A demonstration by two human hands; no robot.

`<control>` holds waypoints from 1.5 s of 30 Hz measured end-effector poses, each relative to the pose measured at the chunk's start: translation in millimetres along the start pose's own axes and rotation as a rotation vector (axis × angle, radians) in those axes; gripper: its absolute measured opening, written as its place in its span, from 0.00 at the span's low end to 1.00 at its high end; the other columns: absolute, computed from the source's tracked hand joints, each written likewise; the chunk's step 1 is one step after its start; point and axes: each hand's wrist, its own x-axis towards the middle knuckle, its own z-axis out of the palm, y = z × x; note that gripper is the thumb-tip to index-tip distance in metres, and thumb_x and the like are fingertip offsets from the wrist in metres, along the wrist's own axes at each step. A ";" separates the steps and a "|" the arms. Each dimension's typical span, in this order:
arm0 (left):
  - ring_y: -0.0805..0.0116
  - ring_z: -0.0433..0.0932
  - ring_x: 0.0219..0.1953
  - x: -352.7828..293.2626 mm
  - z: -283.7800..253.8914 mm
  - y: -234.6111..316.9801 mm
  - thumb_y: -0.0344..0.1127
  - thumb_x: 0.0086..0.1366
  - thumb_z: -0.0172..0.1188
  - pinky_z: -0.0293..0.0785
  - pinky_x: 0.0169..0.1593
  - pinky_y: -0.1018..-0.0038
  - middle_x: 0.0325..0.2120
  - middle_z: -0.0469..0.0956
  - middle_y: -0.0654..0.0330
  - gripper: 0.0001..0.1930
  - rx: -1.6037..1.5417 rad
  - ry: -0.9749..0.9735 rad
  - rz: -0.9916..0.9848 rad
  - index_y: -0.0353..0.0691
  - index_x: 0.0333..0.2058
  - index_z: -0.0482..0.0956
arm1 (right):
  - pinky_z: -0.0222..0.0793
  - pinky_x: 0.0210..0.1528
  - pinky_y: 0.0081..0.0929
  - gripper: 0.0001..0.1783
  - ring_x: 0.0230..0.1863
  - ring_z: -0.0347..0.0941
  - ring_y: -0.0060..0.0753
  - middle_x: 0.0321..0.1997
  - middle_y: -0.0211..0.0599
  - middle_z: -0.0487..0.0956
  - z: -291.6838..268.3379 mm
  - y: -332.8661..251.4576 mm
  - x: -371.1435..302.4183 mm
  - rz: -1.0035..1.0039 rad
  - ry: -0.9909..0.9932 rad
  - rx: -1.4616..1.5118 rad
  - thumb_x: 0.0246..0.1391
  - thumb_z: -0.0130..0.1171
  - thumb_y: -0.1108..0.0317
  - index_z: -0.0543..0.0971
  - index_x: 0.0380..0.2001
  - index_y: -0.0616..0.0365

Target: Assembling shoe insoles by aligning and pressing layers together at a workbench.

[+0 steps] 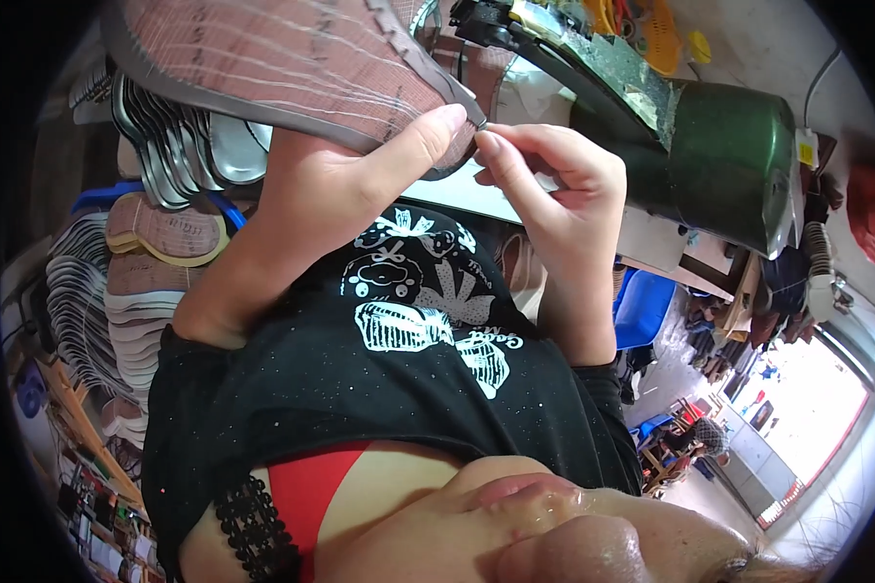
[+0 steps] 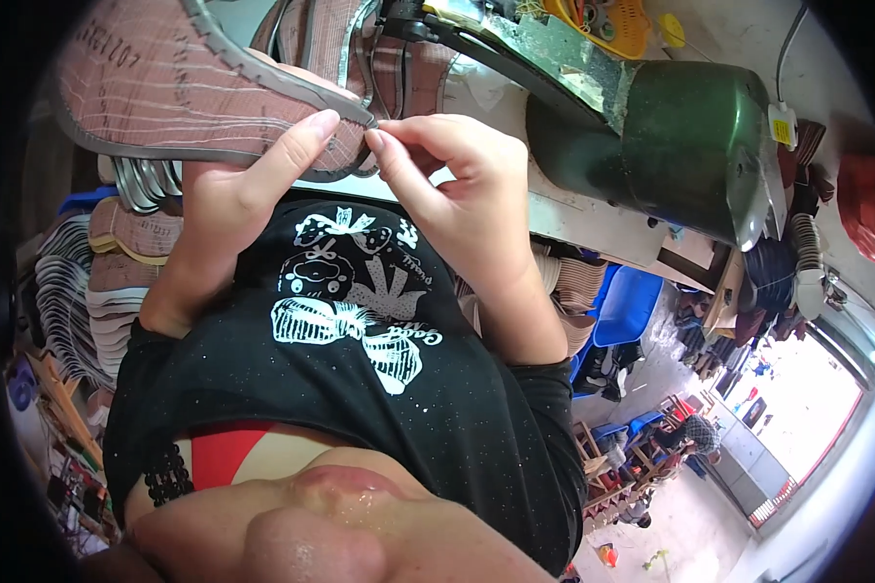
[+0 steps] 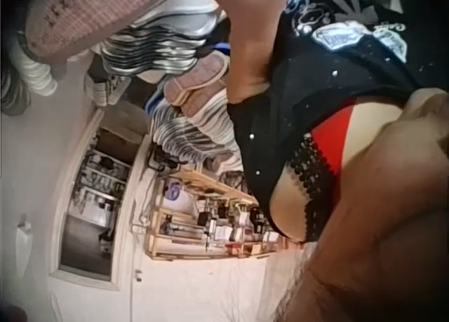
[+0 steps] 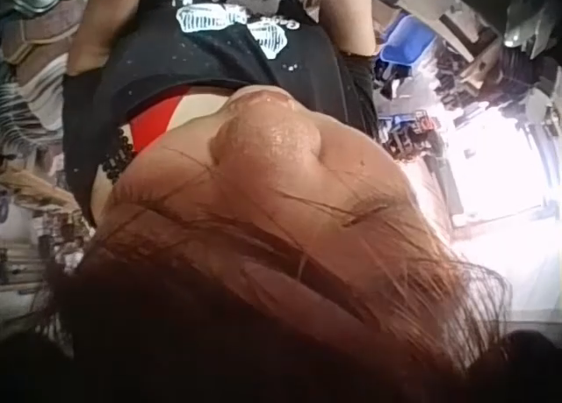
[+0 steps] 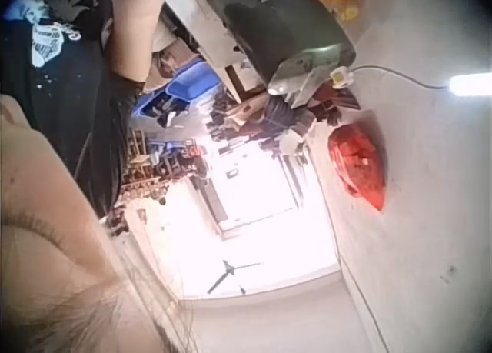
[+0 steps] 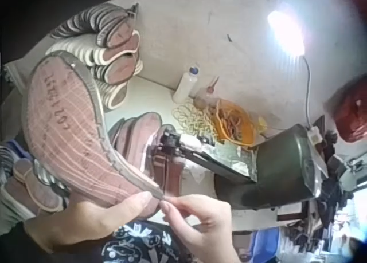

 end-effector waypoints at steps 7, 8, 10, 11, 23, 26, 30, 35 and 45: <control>0.74 0.77 0.32 -0.4 5.5 -8.1 0.24 0.59 0.59 0.72 0.36 0.78 0.29 0.79 0.61 0.05 0.191 -0.161 0.033 0.33 0.35 0.78 | 0.69 0.27 0.33 0.08 0.22 0.74 0.43 0.17 0.40 0.75 -2.9 -7.9 7.8 -0.118 -0.161 -0.552 0.41 0.63 0.69 0.75 0.16 0.60; 0.74 0.77 0.31 1.0 6.5 -10.2 0.25 0.60 0.58 0.71 0.36 0.78 0.29 0.79 0.61 0.05 0.218 -0.162 0.056 0.32 0.35 0.78 | 0.68 0.26 0.33 0.09 0.21 0.73 0.42 0.16 0.39 0.73 -0.4 -6.1 7.5 -0.127 -0.134 -0.565 0.39 0.63 0.69 0.73 0.15 0.60; 0.73 0.76 0.31 3.4 8.3 -10.6 0.25 0.60 0.58 0.71 0.36 0.78 0.29 0.78 0.62 0.05 0.246 -0.162 0.080 0.32 0.35 0.78 | 0.68 0.26 0.31 0.09 0.20 0.73 0.40 0.16 0.39 0.73 3.4 0.3 7.9 -0.108 -0.065 -0.514 0.39 0.63 0.69 0.74 0.16 0.60; 0.74 0.76 0.31 5.4 9.2 -9.0 0.26 0.60 0.58 0.71 0.36 0.78 0.29 0.78 0.62 0.05 0.204 -0.146 0.047 0.32 0.35 0.77 | 0.68 0.25 0.30 0.08 0.20 0.73 0.38 0.16 0.39 0.73 3.9 3.7 8.1 -0.091 0.002 -0.463 0.39 0.63 0.69 0.74 0.17 0.60; 0.77 0.74 0.32 10.3 4.6 -6.9 0.23 0.60 0.56 0.70 0.37 0.81 0.29 0.75 0.63 0.07 0.065 -0.072 -0.028 0.32 0.38 0.74 | 0.70 0.27 0.18 0.06 0.25 0.76 0.18 0.22 0.32 0.79 -2.5 31.1 16.9 0.104 -0.161 0.078 0.48 0.65 0.72 0.79 0.26 0.64; 0.78 0.73 0.32 12.5 2.6 -16.1 0.22 0.59 0.56 0.70 0.38 0.81 0.30 0.75 0.63 0.10 0.192 -0.045 0.114 0.33 0.40 0.71 | 0.71 0.26 0.19 0.04 0.24 0.76 0.19 0.21 0.33 0.79 -2.3 12.3 21.2 -0.180 -0.202 -0.399 0.48 0.62 0.74 0.79 0.24 0.64; 0.79 0.73 0.34 14.6 1.9 -18.5 0.23 0.58 0.58 0.69 0.39 0.82 0.32 0.74 0.63 0.11 0.085 -0.066 0.054 0.34 0.41 0.71 | 0.70 0.23 0.18 0.06 0.21 0.75 0.17 0.20 0.32 0.79 7.7 15.8 19.7 0.008 -0.024 -0.167 0.49 0.60 0.75 0.77 0.22 0.66; 0.79 0.73 0.34 19.6 5.5 -17.4 0.23 0.59 0.57 0.69 0.39 0.82 0.32 0.74 0.64 0.10 0.005 -0.049 0.001 0.35 0.40 0.72 | 0.70 0.24 0.15 0.06 0.22 0.73 0.15 0.22 0.32 0.79 8.4 35.7 17.9 0.146 0.043 0.262 0.51 0.61 0.73 0.79 0.25 0.66; 0.79 0.75 0.32 39.6 2.3 -26.2 0.26 0.58 0.60 0.72 0.36 0.82 0.30 0.76 0.64 0.13 -0.076 -0.141 -0.152 0.36 0.43 0.73 | 0.74 0.32 0.19 0.07 0.28 0.78 0.23 0.28 0.35 0.79 -2.3 49.6 15.7 0.266 0.028 0.531 0.55 0.56 0.72 0.78 0.34 0.66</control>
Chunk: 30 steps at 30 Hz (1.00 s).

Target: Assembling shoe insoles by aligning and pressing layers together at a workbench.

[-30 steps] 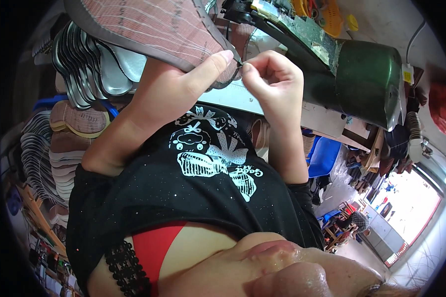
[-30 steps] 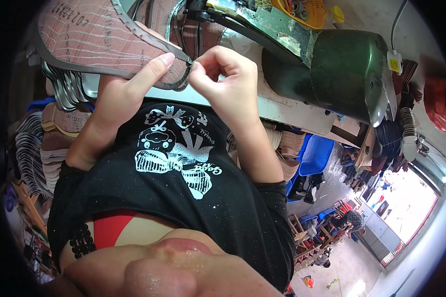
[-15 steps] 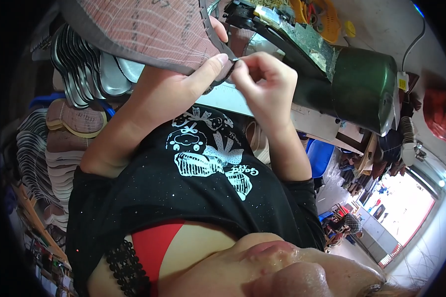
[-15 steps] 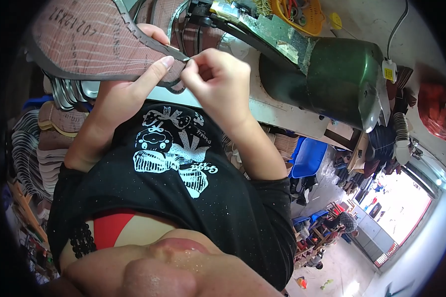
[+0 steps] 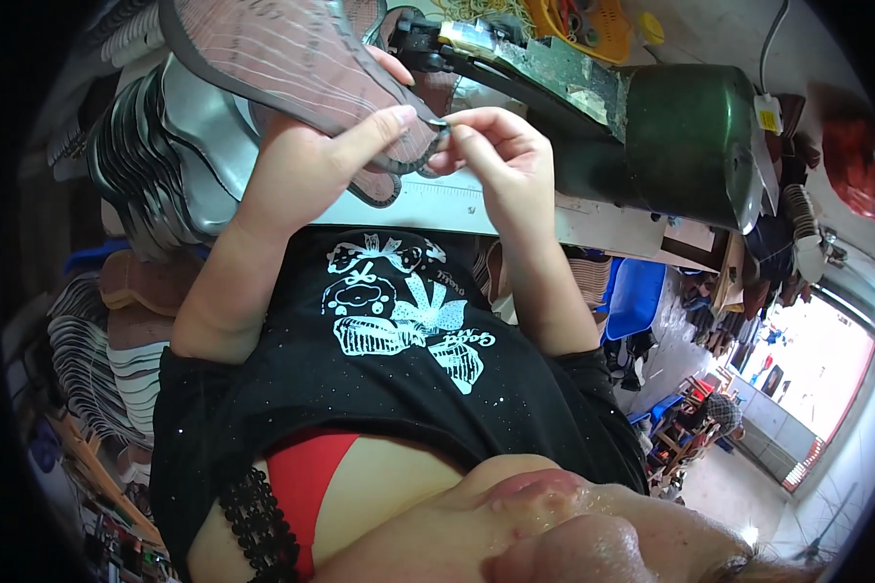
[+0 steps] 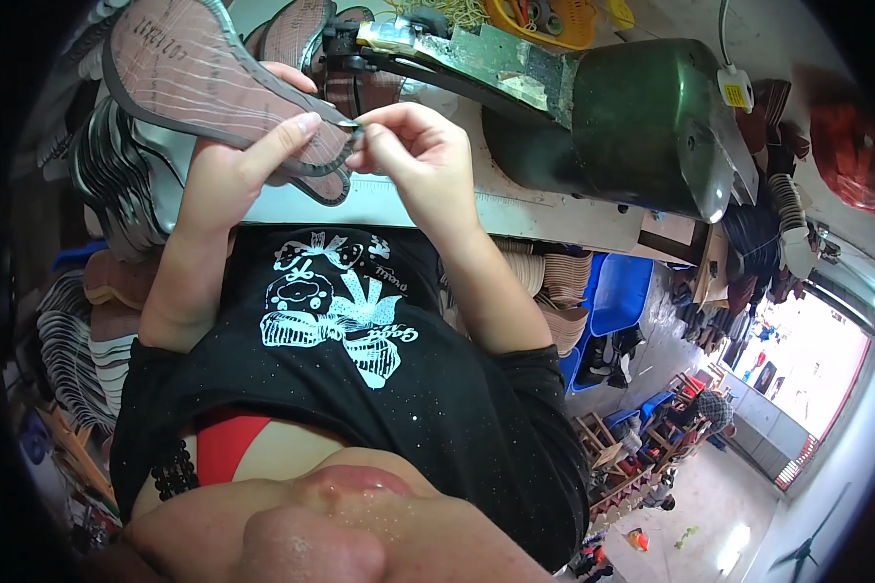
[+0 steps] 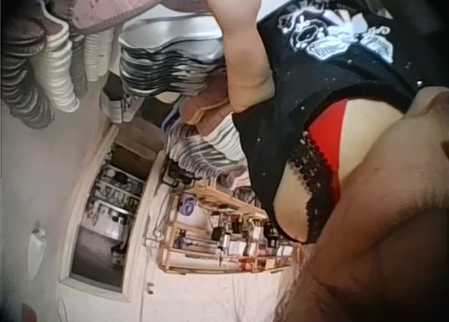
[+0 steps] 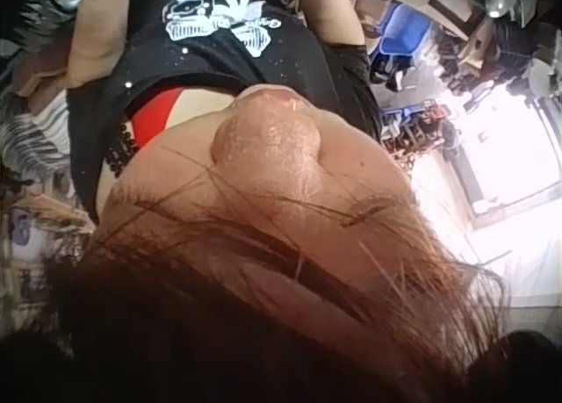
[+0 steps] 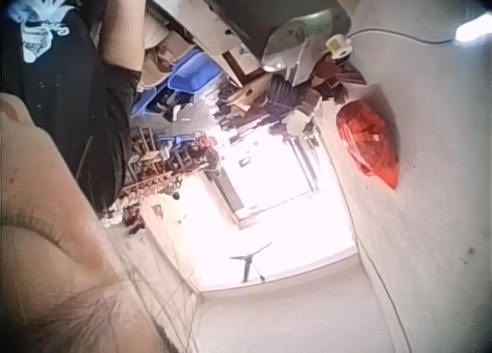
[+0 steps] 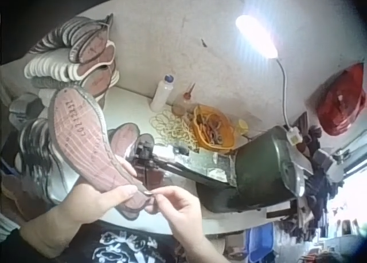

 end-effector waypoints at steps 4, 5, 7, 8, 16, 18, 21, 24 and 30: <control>0.77 0.76 0.32 12.9 -1.8 -6.4 0.29 0.56 0.62 0.72 0.36 0.80 0.31 0.77 0.63 0.16 -0.140 0.033 -0.030 0.36 0.44 0.72 | 0.75 0.36 0.26 0.15 0.30 0.78 0.33 0.31 0.43 0.79 3.2 9.0 -5.6 0.257 -0.318 0.226 0.60 0.52 0.66 0.73 0.41 0.70; 0.77 0.76 0.32 15.3 -0.9 -4.0 0.32 0.56 0.65 0.72 0.38 0.81 0.32 0.77 0.63 0.17 -0.167 0.023 -0.096 0.35 0.42 0.73 | 0.74 0.34 0.25 0.16 0.29 0.78 0.33 0.31 0.44 0.80 11.0 14.7 -8.1 0.217 -0.310 0.212 0.61 0.51 0.64 0.74 0.41 0.69; 0.77 0.76 0.32 26.6 -3.7 -4.3 0.34 0.56 0.65 0.72 0.38 0.81 0.31 0.77 0.63 0.15 -0.139 0.041 -0.129 0.34 0.40 0.74 | 0.74 0.33 0.25 0.16 0.28 0.78 0.32 0.31 0.43 0.80 13.4 21.8 -0.9 0.184 -0.258 0.291 0.62 0.51 0.63 0.74 0.41 0.69; 0.78 0.76 0.32 35.7 -4.8 -6.2 0.35 0.56 0.65 0.71 0.39 0.80 0.30 0.77 0.63 0.14 -0.112 0.056 -0.165 0.34 0.38 0.76 | 0.73 0.33 0.25 0.16 0.28 0.77 0.30 0.31 0.43 0.80 13.4 23.4 2.7 0.152 -0.201 0.369 0.62 0.51 0.63 0.74 0.40 0.69; 0.78 0.77 0.32 119.0 -1.0 -50.4 0.41 0.56 0.67 0.72 0.39 0.79 0.32 0.79 0.62 0.18 -0.059 0.194 -0.062 0.32 0.38 0.77 | 0.75 0.33 0.23 0.16 0.29 0.78 0.29 0.31 0.44 0.80 33.4 14.8 30.4 0.045 0.045 0.440 0.63 0.51 0.63 0.75 0.38 0.70; 0.78 0.77 0.31 131.4 4.4 -53.5 0.41 0.59 0.65 0.72 0.38 0.79 0.31 0.79 0.62 0.16 -0.076 0.184 -0.039 0.32 0.37 0.77 | 0.75 0.32 0.23 0.18 0.28 0.79 0.30 0.31 0.45 0.79 30.9 11.1 37.7 0.028 0.071 0.423 0.63 0.51 0.62 0.74 0.39 0.72; 0.76 0.74 0.24 137.4 22.1 -28.0 0.31 0.60 0.60 0.71 0.31 0.78 0.21 0.76 0.66 0.06 -0.192 0.170 -0.025 0.33 0.30 0.78 | 0.76 0.32 0.22 0.20 0.27 0.79 0.30 0.32 0.46 0.80 22.6 4.9 46.5 0.036 0.086 0.392 0.63 0.49 0.59 0.74 0.39 0.72; 0.77 0.74 0.25 138.6 16.5 -30.5 0.32 0.61 0.60 0.70 0.30 0.79 0.23 0.76 0.65 0.06 -0.243 0.102 -0.042 0.34 0.31 0.78 | 0.76 0.31 0.22 0.20 0.27 0.79 0.29 0.31 0.47 0.80 24.3 1.7 50.7 0.077 0.087 0.414 0.64 0.49 0.60 0.74 0.38 0.72; 0.79 0.73 0.22 130.9 30.3 -23.9 0.33 0.62 0.59 0.67 0.27 0.79 0.22 0.77 0.63 0.08 -0.199 0.365 -0.005 0.33 0.29 0.78 | 0.77 0.28 0.24 0.20 0.26 0.80 0.32 0.29 0.48 0.80 17.7 -9.8 54.7 0.165 0.125 0.422 0.64 0.48 0.60 0.75 0.38 0.72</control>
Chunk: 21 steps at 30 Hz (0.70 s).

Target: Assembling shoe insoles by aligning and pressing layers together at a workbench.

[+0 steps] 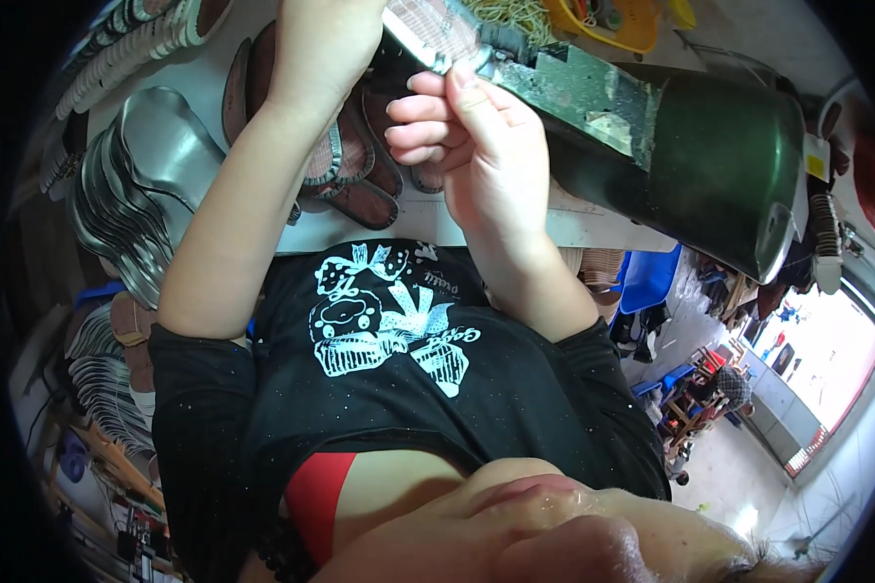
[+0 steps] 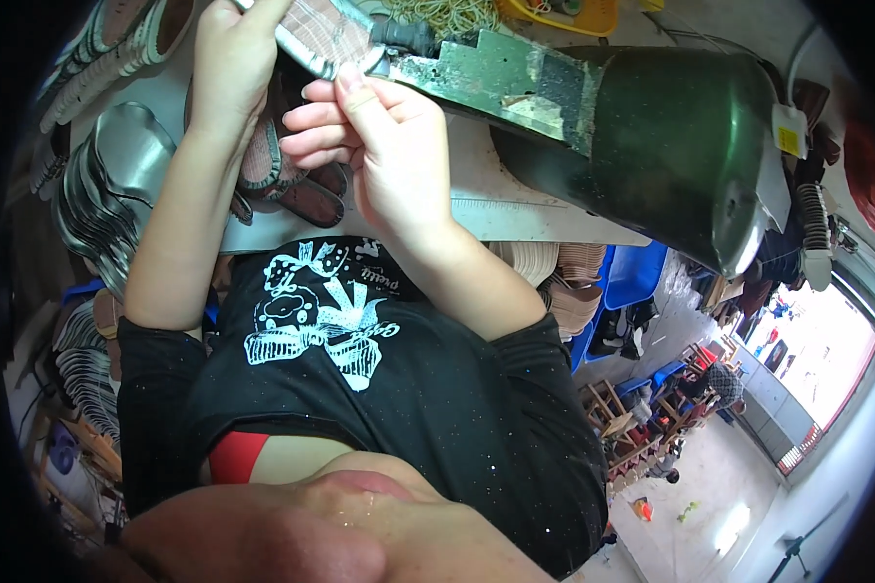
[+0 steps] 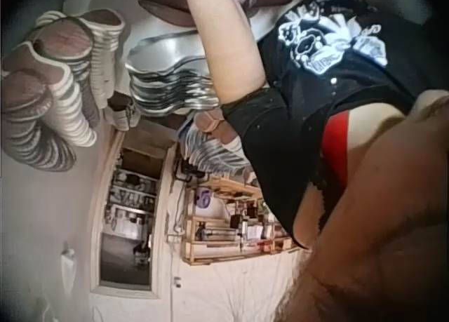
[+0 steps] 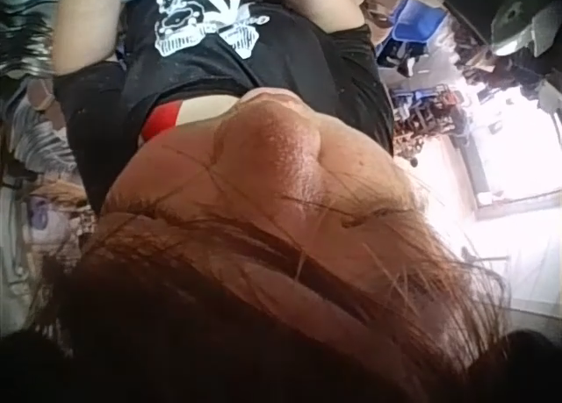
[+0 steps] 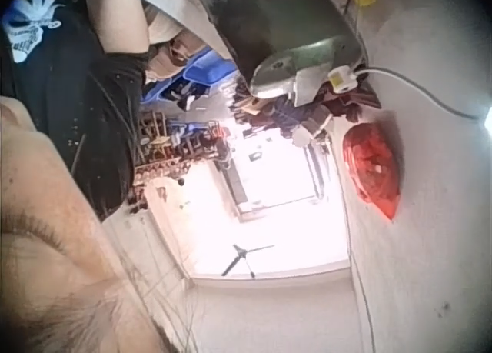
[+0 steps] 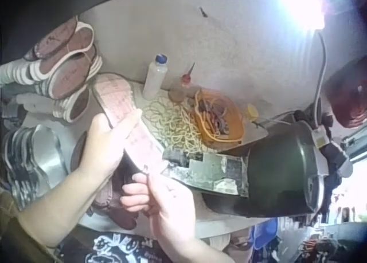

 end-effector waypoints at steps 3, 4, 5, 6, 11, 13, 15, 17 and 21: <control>0.80 0.71 0.21 -5.5 -4.7 -3.1 0.34 0.63 0.58 0.66 0.26 0.79 0.20 0.76 0.65 0.10 0.113 0.056 0.042 0.32 0.27 0.78 | 0.77 0.28 0.24 0.19 0.26 0.80 0.32 0.29 0.48 0.80 1.6 -3.8 0.9 0.035 0.015 -0.016 0.63 0.49 0.60 0.75 0.37 0.71; 0.80 0.71 0.21 -9.3 -4.3 -6.5 0.34 0.63 0.58 0.66 0.26 0.79 0.20 0.76 0.65 0.10 0.115 0.059 0.039 0.32 0.27 0.78 | 0.77 0.28 0.24 0.19 0.26 0.80 0.31 0.29 0.48 0.81 2.9 -3.5 1.4 0.048 0.013 -0.021 0.63 0.49 0.60 0.76 0.37 0.71; 0.79 0.71 0.21 -14.0 -2.7 -9.4 0.34 0.63 0.58 0.66 0.25 0.79 0.20 0.76 0.65 0.10 0.105 0.158 0.103 0.32 0.27 0.78 | 0.77 0.28 0.24 0.19 0.26 0.79 0.31 0.29 0.47 0.81 3.7 -3.8 1.3 0.057 0.011 -0.026 0.63 0.49 0.60 0.76 0.38 0.70; 0.79 0.71 0.21 -18.9 -2.4 -10.3 0.34 0.64 0.57 0.65 0.25 0.79 0.19 0.76 0.65 0.10 0.093 0.256 0.170 0.32 0.27 0.78 | 0.77 0.28 0.24 0.19 0.26 0.79 0.31 0.29 0.47 0.81 2.8 -4.5 1.1 0.056 0.008 -0.025 0.63 0.49 0.60 0.76 0.38 0.70; 0.77 0.76 0.38 -19.3 -38.6 -20.8 0.44 0.66 0.56 0.71 0.43 0.78 0.36 0.78 0.62 0.16 -0.212 0.501 0.232 0.33 0.39 0.76 | 0.74 0.27 0.21 0.17 0.24 0.78 0.27 0.28 0.44 0.81 -12.9 -5.5 -15.9 0.212 -0.160 -0.145 0.62 0.52 0.61 0.77 0.37 0.68; 0.76 0.76 0.39 -34.6 -45.8 -9.1 0.45 0.67 0.54 0.71 0.44 0.77 0.37 0.78 0.62 0.18 -0.268 0.433 0.185 0.33 0.41 0.75 | 0.73 0.27 0.20 0.17 0.23 0.77 0.26 0.28 0.42 0.80 -18.9 -2.4 -33.8 0.222 -0.187 -0.194 0.61 0.53 0.62 0.77 0.37 0.69; 0.71 0.76 0.40 -46.2 -47.9 4.7 0.50 0.68 0.50 0.71 0.47 0.74 0.38 0.77 0.61 0.22 -0.428 0.245 0.090 0.34 0.45 0.72 | 0.72 0.27 0.19 0.15 0.22 0.75 0.25 0.27 0.42 0.80 -19.6 -2.0 -44.1 0.160 -0.166 -0.194 0.61 0.53 0.64 0.78 0.36 0.69; 0.74 0.69 0.34 -53.6 -61.2 6.7 0.54 0.69 0.46 0.68 0.43 0.75 0.31 0.71 0.65 0.21 -0.597 -0.103 0.006 0.38 0.38 0.72 | 0.72 0.28 0.19 0.14 0.23 0.75 0.25 0.27 0.41 0.80 -14.1 -6.5 -54.2 0.098 -0.168 -0.196 0.60 0.53 0.65 0.78 0.35 0.68; 0.75 0.60 0.32 -66.2 -53.3 19.4 0.55 0.69 0.43 0.60 0.41 0.74 0.27 0.63 0.66 0.21 -0.803 -0.353 -0.014 0.43 0.31 0.70 | 0.75 0.30 0.20 0.10 0.28 0.76 0.24 0.27 0.40 0.79 5.7 -20.9 -72.1 -0.039 -0.306 -0.256 0.60 0.53 0.70 0.78 0.34 0.69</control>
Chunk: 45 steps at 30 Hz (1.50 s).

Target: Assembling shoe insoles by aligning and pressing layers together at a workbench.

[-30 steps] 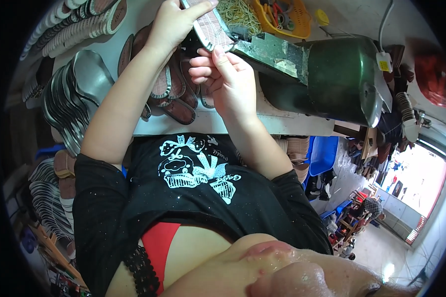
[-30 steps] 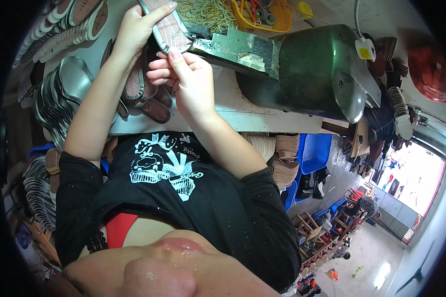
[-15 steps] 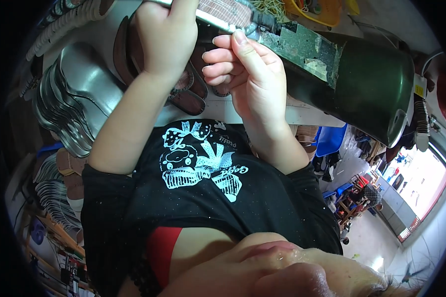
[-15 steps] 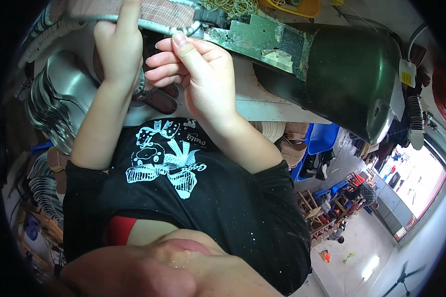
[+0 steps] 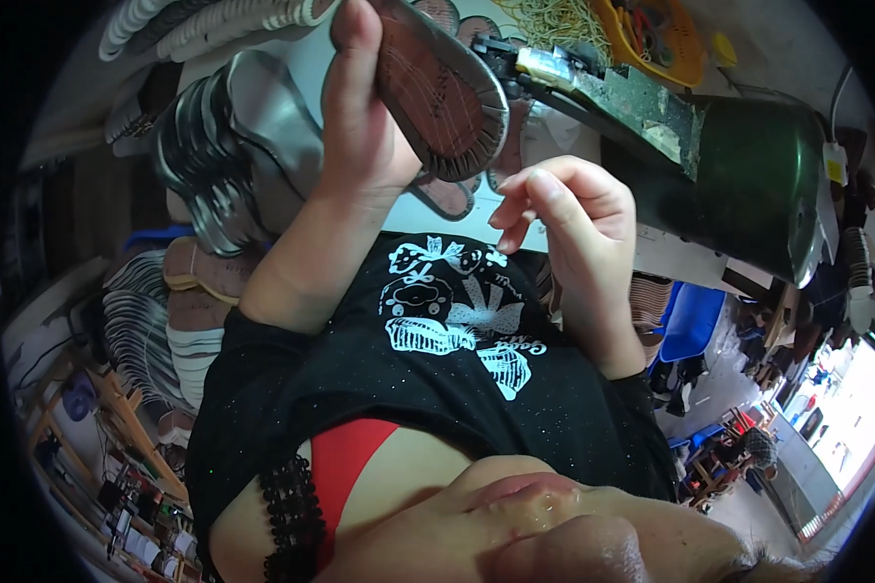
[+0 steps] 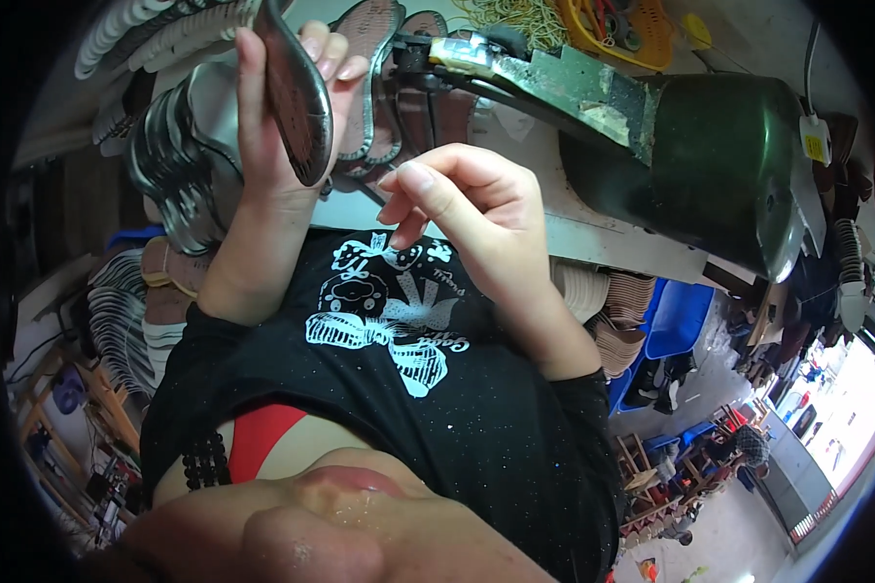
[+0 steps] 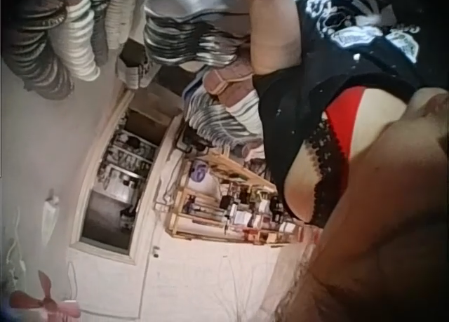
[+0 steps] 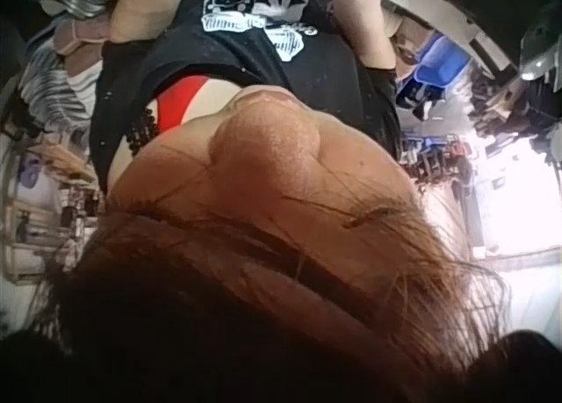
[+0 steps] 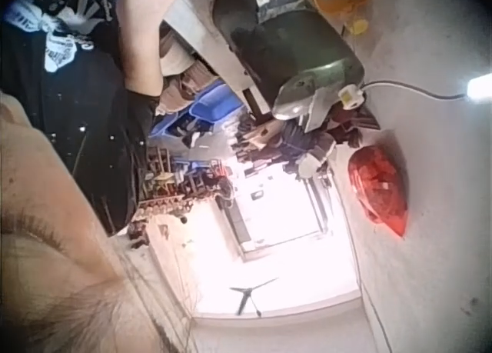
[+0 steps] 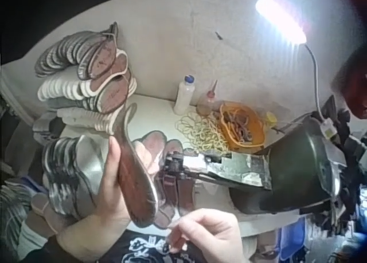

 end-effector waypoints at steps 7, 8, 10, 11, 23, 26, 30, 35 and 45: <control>0.74 0.61 0.33 -18.3 5.7 3.0 0.55 0.70 0.43 0.58 0.42 0.73 0.28 0.64 0.65 0.21 -0.048 -0.093 -0.054 0.44 0.30 0.71 | 0.74 0.32 0.17 0.10 0.30 0.76 0.22 0.29 0.38 0.79 25.6 -10.0 -11.2 -0.105 -0.103 -0.086 0.61 0.52 0.72 0.78 0.35 0.70; 0.74 0.61 0.34 -19.5 1.6 3.3 0.55 0.70 0.43 0.59 0.43 0.74 0.28 0.64 0.65 0.21 -0.075 -0.131 -0.053 0.44 0.30 0.70 | 0.73 0.32 0.16 0.10 0.29 0.76 0.20 0.29 0.37 0.79 29.3 -11.0 -10.9 -0.123 -0.116 -0.110 0.61 0.52 0.71 0.78 0.35 0.70; 0.75 0.61 0.33 -24.9 8.0 5.2 0.55 0.70 0.42 0.59 0.43 0.75 0.28 0.63 0.65 0.21 -0.090 -0.108 -0.071 0.43 0.30 0.70 | 0.73 0.32 0.16 0.10 0.30 0.76 0.20 0.29 0.37 0.79 35.4 -9.3 -9.6 -0.183 -0.104 -0.083 0.60 0.53 0.71 0.78 0.34 0.70; 0.75 0.61 0.33 -26.3 12.6 5.8 0.55 0.70 0.42 0.60 0.43 0.75 0.28 0.63 0.65 0.22 -0.101 -0.084 -0.093 0.42 0.31 0.69 | 0.73 0.32 0.16 0.10 0.30 0.76 0.19 0.30 0.37 0.79 38.3 -9.7 -9.7 -0.244 -0.090 -0.050 0.60 0.54 0.70 0.77 0.34 0.69; 0.50 0.73 0.45 -37.0 -140.6 129.3 0.67 0.53 0.56 0.70 0.45 0.62 0.41 0.75 0.48 0.36 2.300 0.540 -0.219 0.35 0.41 0.75 | 0.70 0.28 0.33 0.25 0.18 0.75 0.34 0.14 0.41 0.76 11.0 103.9 48.7 0.288 -0.116 -0.912 0.56 0.55 0.53 0.79 0.17 0.66; 0.48 0.69 0.50 -44.1 -143.7 119.3 0.60 0.53 0.62 0.68 0.49 0.59 0.45 0.72 0.49 0.29 2.516 0.652 -0.039 0.39 0.42 0.75 | 0.70 0.32 0.35 0.21 0.24 0.76 0.45 0.18 0.46 0.77 20.7 109.4 34.0 0.211 -0.347 -0.918 0.55 0.57 0.54 0.80 0.23 0.65; 0.51 0.65 0.52 -35.9 -144.1 104.3 0.52 0.52 0.65 0.64 0.52 0.54 0.44 0.71 0.55 0.22 2.542 0.706 0.145 0.46 0.41 0.75 | 0.67 0.28 0.26 0.17 0.22 0.74 0.27 0.21 0.40 0.78 11.1 99.8 29.4 0.042 -0.423 -1.036 0.55 0.57 0.59 0.79 0.30 0.67; 0.52 0.67 0.50 -27.8 -141.1 117.6 0.48 0.53 0.64 0.64 0.49 0.55 0.41 0.72 0.61 0.15 2.645 0.608 0.042 0.48 0.35 0.75 | 0.68 0.29 0.26 0.17 0.24 0.74 0.28 0.23 0.41 0.79 -6.5 99.3 14.2 0.192 -0.426 -0.966 0.56 0.57 0.59 0.80 0.35 0.65; 0.52 0.72 0.41 -15.3 -157.8 137.5 0.45 0.55 0.62 0.69 0.42 0.58 0.36 0.75 0.59 0.13 2.540 0.399 0.102 0.44 0.32 0.75 | 0.68 0.31 0.21 0.16 0.26 0.72 0.22 0.25 0.37 0.79 -27.3 98.8 -1.0 0.245 -0.363 -0.880 0.57 0.56 0.61 0.79 0.36 0.66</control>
